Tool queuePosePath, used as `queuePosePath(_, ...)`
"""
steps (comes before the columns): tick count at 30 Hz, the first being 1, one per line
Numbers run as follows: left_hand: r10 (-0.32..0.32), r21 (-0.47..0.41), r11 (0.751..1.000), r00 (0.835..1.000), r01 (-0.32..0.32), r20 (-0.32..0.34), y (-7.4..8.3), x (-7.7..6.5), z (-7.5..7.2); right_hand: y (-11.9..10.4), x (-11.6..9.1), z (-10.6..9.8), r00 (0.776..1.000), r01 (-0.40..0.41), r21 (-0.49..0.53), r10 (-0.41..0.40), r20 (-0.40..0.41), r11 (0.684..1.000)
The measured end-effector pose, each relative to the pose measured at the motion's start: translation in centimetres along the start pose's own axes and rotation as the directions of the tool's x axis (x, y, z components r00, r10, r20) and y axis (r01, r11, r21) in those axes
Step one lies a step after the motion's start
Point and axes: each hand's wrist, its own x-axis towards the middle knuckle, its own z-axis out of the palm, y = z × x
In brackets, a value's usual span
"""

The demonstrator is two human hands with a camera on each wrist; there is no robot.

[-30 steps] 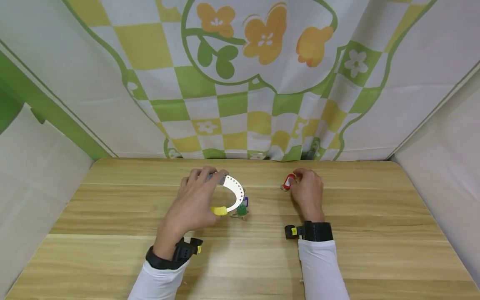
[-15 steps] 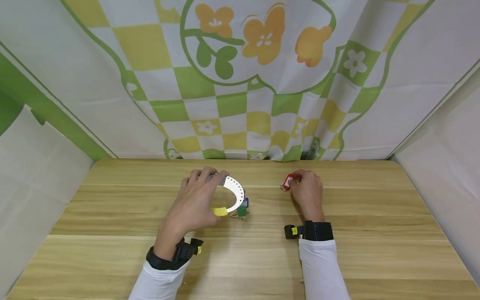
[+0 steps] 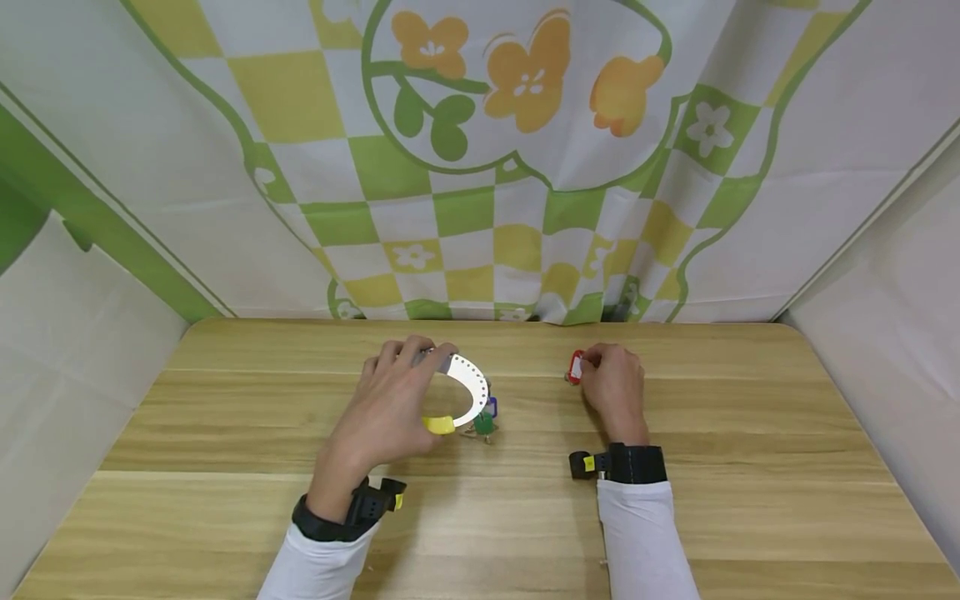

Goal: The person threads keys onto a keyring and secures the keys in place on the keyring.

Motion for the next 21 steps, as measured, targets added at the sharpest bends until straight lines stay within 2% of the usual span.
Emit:
queuePosePath(7,-0.006,-0.003,1.0,1.0,0.006,0.0,-0.1,-0.1,-0.1,-1.1,0.0,-0.6,0.996,0.034,0.027,-0.032,-0.079,0.999)
queuePosePath(14,-0.005,-0.003,1.0,1.0,0.005,-0.002,-0.1,-0.1,-0.2,-2.2,0.0,-1.1,0.98,0.119,0.087,-0.103,-0.173,0.989)
queuePosePath(21,-0.005,-0.004,1.0,1.0,0.005,-0.001,-0.2,-0.1,-0.2,-3.9,-0.1,-1.5,0.973,0.203,0.219,-0.171,-0.158,0.954)
